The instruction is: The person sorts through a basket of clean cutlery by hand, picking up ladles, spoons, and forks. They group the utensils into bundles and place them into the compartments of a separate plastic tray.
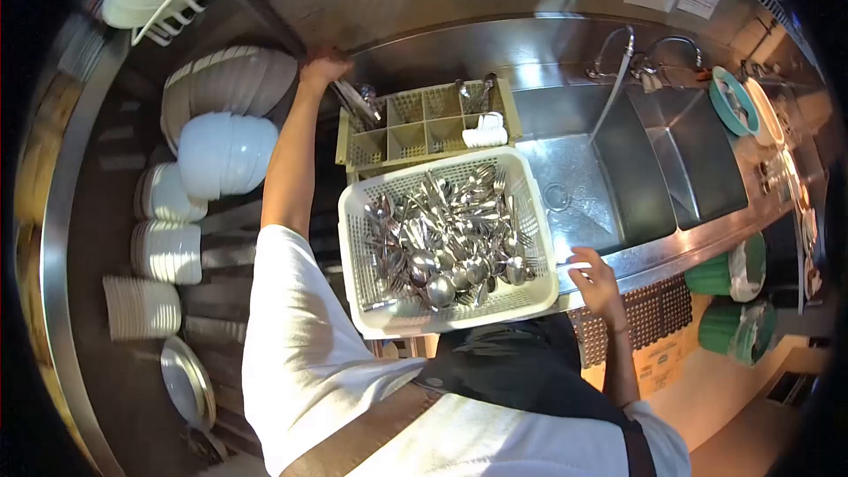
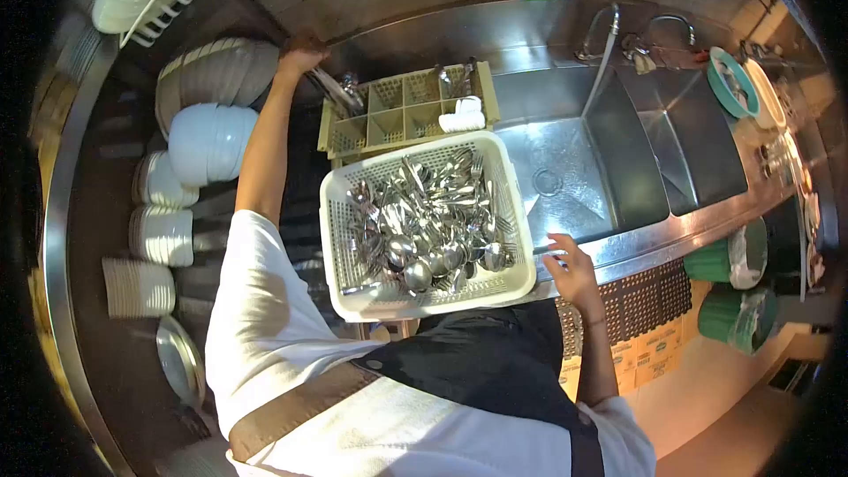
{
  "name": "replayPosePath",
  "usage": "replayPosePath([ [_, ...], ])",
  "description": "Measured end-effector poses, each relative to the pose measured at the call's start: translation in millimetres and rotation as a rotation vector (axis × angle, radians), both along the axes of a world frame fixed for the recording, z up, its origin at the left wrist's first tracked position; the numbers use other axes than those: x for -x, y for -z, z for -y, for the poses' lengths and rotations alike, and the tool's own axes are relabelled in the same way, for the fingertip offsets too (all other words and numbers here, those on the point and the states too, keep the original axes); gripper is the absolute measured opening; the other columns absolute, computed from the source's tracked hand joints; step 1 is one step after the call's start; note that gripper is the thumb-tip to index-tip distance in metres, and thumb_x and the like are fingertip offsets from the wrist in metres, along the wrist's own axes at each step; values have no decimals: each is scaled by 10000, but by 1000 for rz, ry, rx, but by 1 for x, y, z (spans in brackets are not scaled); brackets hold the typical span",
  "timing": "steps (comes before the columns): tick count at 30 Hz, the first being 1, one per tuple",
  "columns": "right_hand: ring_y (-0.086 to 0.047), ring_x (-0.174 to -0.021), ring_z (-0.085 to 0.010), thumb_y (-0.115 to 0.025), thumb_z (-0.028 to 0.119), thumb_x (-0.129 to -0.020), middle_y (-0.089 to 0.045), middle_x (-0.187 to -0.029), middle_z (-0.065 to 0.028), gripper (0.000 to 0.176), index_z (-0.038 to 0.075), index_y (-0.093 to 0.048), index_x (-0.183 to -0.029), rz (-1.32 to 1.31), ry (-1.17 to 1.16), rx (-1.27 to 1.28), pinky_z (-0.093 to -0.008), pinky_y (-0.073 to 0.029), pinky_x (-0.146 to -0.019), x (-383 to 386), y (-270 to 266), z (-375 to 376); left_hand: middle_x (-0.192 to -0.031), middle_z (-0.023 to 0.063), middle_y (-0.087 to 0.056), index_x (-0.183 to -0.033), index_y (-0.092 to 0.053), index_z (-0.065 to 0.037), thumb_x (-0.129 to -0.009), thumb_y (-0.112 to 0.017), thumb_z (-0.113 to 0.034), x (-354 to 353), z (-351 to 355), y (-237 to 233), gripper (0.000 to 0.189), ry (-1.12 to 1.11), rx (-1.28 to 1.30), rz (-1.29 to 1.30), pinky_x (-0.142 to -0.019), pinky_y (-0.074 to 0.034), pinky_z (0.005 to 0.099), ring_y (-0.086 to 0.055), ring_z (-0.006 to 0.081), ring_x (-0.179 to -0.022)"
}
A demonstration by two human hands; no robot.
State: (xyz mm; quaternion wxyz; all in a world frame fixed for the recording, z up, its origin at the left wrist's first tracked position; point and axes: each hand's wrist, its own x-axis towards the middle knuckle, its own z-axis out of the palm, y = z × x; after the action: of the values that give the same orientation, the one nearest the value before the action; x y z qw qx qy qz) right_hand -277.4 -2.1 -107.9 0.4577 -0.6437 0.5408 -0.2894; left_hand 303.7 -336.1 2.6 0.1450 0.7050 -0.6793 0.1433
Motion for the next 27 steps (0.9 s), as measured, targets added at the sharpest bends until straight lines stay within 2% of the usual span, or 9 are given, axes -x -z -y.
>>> replayPosePath([
  [5, -634, -871, -186, -613, 54, -855, -641, -1024, -131, 319, 18, -553, -1165, 3, 385, -133, -287, -509, -731, 2, -15, -60, -1002, 144, -675, -880, -707, -74, -710, -670, -441, -26, 102, 96, 407, -102, -411, 209, -744, -502, 420, -644, 302, -890],
  [6, -632, -866, -178, -611, 52, -857, -641, -1014, -127, 316, 17, -553, -1165, -15, 418, -129, -284, -508, -728, 1, -14, -71, -1089, 223, -634, -1287, -438, 33, -604, -789, -311, 2, 83, 65, 842, -164, -687, -118, -889, -488, 391, -613, 308, -1046],
  [10, -624, -869, -160, -603, 28, -859, -633, -1005, -107, 300, 17, -557, -1155, -37, 480, -119, -277, -509, -727, -3, -6, -100, -1142, 209, -616, -1299, -428, 23, -583, -807, -399, -31, 95, 151, 914, -113, -566, 51, -929, -470, 379, -603, 304, -1064],
  [12, -614, -896, -151, -606, 20, -868, -621, -1017, -79, 277, 24, -569, -1143, 5, 509, -189, -264, -505, -748, -9, -12, -103, -1199, 208, -588, -1348, -371, 12, -576, -808, -485, -73, 125, 202, 1017, -100, -692, -364, -946, -465, 376, -607, 304, -1056],
  [18, -609, -966, -180, -650, 10, -821, -630, -1065, -91, 331, 5, -573, -1143, 295, 348, -352, -297, -495, -825, 11, -62, -74, -1378, 201, -444, -1408, -305, -18, -640, -725, -630, -88, 120, 213, 1068, -163, -477, -124, -1009, -393, 410, -463, 285, -1252],
  [21, -625, -940, -210, -732, 131, -734, -649, -1009, -99, 432, 3, -585, -1119, -73, -371, -217, -371, -483, -869, 27, -236, -38, -1283, 158, -536, -1334, -446, -21, -767, -654, -595, -21, 51, 65, 834, 109, -833, -425, -994, -388, 371, -486, 216, -1201],
  [23, -613, -1010, -281, -641, 234, -847, -611, -1122, -189, 420, -43, -573, -1155, -250, -1248, 35, -406, -475, -882, 14, -326, -23, -1205, 105, -590, -1208, -570, -9, -845, -633, -450, 88, -80, -96, 574, 773, -820, -688, -999, -381, 323, -525, 220, -1154],
  [25, -615, -1008, -279, -642, 234, -842, -614, -1117, -187, 410, -40, -576, -1140, -146, -1355, 100, -407, -476, -884, -8, -367, -29, -1011, 105, -661, -925, -643, 48, -892, -563, -225, 137, -160, -175, 286, 1624, -373, -634, -931, -437, 476, -606, 296, -1024],
  [27, -617, -1007, -277, -643, 233, -837, -617, -1111, -185, 401, -37, -579, -1125, -124, -1322, 138, -407, -477, -886, -12, -369, -40, -996, 101, -662, -914, -642, 42, -888, -568, -223, 170, -227, -217, 277, 1902, -407, -590, -927, -440, 470, -607, 288, -1009],
])
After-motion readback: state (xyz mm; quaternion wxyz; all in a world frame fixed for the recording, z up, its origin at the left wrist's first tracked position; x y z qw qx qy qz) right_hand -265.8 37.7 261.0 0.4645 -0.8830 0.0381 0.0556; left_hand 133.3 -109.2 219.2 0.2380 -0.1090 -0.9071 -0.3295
